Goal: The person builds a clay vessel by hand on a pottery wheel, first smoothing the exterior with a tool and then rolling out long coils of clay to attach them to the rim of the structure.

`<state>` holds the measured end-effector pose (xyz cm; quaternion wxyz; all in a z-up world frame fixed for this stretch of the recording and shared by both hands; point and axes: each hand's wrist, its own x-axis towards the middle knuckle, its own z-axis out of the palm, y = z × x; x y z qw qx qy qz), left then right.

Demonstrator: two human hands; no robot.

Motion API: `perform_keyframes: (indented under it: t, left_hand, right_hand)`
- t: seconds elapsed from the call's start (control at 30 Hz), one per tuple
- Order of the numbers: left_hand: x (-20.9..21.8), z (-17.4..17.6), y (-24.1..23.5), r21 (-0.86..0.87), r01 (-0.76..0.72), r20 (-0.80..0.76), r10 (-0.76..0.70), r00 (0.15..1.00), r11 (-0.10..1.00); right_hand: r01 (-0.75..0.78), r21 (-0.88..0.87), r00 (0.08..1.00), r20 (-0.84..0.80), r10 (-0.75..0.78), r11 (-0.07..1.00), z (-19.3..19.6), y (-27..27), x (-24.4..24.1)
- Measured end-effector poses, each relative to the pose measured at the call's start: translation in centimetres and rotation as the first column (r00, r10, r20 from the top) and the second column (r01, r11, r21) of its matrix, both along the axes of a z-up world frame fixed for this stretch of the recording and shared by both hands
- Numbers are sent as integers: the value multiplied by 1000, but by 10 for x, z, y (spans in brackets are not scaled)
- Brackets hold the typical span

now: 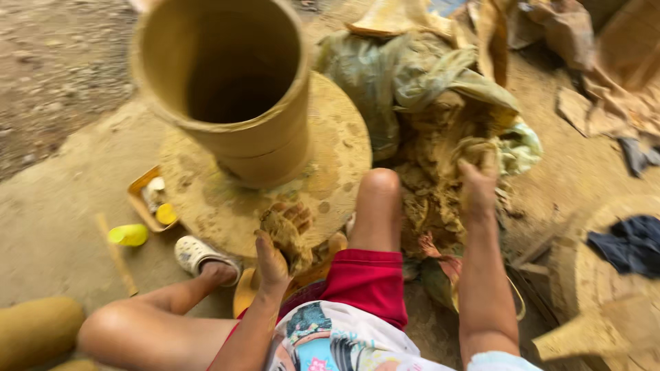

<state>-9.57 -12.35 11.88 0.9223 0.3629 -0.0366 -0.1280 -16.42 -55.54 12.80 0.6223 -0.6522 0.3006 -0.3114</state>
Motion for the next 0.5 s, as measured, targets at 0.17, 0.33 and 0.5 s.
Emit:
perform_keyframes:
  t: [0.17,0.33,0.5]
  left_hand:
    - [12,13,2,182,-237,310,173,935,954]
    - [-1,27,23,-63,-65,53,69,996,996]
    - [-5,49,36,60,100,22,-102,995,993]
  right_hand:
    - [-671,362,725,504,470,647,92,158,-36]
    - [-687,663,708,520,478,297,77,268,-19]
    - [-824,428,510,270,817,372,82,296,9]
